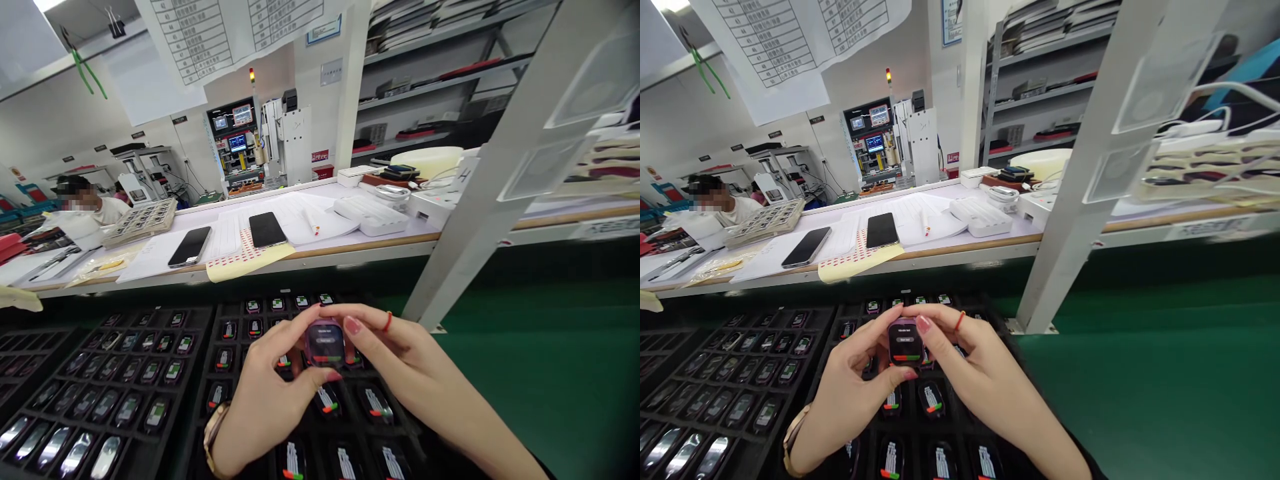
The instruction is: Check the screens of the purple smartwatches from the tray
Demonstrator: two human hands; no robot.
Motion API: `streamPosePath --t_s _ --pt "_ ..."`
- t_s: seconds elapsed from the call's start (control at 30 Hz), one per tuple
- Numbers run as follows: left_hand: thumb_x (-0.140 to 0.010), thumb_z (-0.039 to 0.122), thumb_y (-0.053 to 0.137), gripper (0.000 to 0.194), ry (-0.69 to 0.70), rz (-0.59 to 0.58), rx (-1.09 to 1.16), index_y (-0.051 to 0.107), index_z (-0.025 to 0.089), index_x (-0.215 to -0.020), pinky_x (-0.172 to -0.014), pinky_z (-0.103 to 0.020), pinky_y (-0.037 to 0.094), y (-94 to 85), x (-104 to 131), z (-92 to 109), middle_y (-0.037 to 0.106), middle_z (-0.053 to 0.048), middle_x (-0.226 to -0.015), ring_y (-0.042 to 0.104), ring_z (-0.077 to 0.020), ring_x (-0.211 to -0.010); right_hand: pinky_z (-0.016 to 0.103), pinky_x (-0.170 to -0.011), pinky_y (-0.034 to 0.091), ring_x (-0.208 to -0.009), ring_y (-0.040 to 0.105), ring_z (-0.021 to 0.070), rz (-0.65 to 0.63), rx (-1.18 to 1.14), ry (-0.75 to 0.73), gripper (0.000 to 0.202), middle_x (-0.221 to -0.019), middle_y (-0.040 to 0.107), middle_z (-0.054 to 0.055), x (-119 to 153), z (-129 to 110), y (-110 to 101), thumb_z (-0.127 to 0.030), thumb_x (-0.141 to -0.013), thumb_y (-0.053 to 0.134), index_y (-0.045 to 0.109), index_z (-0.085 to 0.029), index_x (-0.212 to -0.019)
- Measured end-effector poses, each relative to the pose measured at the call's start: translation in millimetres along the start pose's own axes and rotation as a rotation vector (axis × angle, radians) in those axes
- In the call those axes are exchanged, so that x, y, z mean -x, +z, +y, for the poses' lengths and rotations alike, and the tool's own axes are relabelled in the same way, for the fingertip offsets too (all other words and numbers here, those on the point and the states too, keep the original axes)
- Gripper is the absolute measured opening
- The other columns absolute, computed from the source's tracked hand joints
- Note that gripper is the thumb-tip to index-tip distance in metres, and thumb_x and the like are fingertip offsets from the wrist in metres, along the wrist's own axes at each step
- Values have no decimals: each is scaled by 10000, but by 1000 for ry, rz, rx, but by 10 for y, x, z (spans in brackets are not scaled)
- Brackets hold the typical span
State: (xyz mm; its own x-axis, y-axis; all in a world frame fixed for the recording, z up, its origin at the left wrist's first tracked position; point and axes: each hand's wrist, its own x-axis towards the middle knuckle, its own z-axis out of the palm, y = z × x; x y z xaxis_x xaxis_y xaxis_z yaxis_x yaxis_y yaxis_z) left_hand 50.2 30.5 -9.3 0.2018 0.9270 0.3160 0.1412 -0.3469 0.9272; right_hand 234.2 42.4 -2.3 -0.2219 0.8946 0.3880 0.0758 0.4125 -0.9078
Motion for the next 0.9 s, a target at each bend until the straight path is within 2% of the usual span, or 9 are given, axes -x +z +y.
streamPosePath --t_s 0.1,0.2,0.33,0.47,0.57,0.67,0.77,0.83,0.9 --pt "-769 114 810 625 26 -4 -19 668 420 -1296 -652 -180 496 -12 6 -4 719 32 -990 565 -107 -738 271 -802 614 -961 708 234 -50 -76 31 261 -1101 727 52 10 18 0 -477 -1035 615 713 -257 -1137" --pt "-781 101 800 646 57 -15 -61 650 447 -1307 -686 -187 501 -12 5 -15 724 47 -1026 563 -103 -738 212 -652 590 -876 698 201 -71 -116 62 168 -1047 714 47 4 32 26 -373 -1018 637 687 -246 -1115" --pt "-790 94 795 683 101 -46 -130 619 467 -1334 -742 -207 503 -9 1 -21 720 62 -986 560 -112 -747 144 -496 495 -721 649 157 17 -131 45 69 -851 691 11 -35 44 88 -301 -964 680 703 -236 -956" --pt "-802 111 791 668 100 -88 -143 613 457 -1345 -749 -216 507 -12 -2 -8 724 58 -966 562 -127 -764 145 -427 467 -556 573 131 24 -218 92 321 -712 639 -1 -59 15 106 -494 -956 711 669 -206 -818" --pt "-807 132 795 680 101 -79 -134 595 489 -1350 -752 -206 512 -15 3 -10 730 70 -1058 579 -120 -782 164 -447 473 -478 538 110 -1 -241 97 463 -634 583 -23 -51 -2 79 -619 -992 620 655 -198 -804" --pt "-791 131 807 694 112 0 -118 599 505 -1337 -743 -191 524 -24 5 -24 728 84 -1104 588 -103 -759 187 -504 503 -499 568 112 -57 -213 90 410 -701 600 -19 -32 20 49 -585 -1045 544 705 -210 -1011" --pt "-778 149 823 684 116 57 -132 610 511 -1319 -817 -196 535 -38 -1 -30 733 95 -1103 607 -103 -798 215 -554 550 -549 589 112 -138 -227 116 294 -910 644 7 -11 75 40 -458 -1053 577 657 -251 -1245" --pt "-782 163 825 683 118 68 -144 603 523 -1318 -860 -201 534 -47 -7 -29 733 103 -1115 620 -104 -835 230 -569 571 -583 599 111 -191 -249 131 320 -1099 642 37 2 110 43 -378 -1035 608 604 -275 -1338" --pt "-786 161 822 688 132 68 -153 596 529 -1322 -859 -197 538 -53 -12 -28 735 106 -1102 624 -100 -832 237 -572 579 -606 606 114 -222 -270 139 359 -1202 626 59 13 125 45 -330 -1017 623 579 -278 -1370"
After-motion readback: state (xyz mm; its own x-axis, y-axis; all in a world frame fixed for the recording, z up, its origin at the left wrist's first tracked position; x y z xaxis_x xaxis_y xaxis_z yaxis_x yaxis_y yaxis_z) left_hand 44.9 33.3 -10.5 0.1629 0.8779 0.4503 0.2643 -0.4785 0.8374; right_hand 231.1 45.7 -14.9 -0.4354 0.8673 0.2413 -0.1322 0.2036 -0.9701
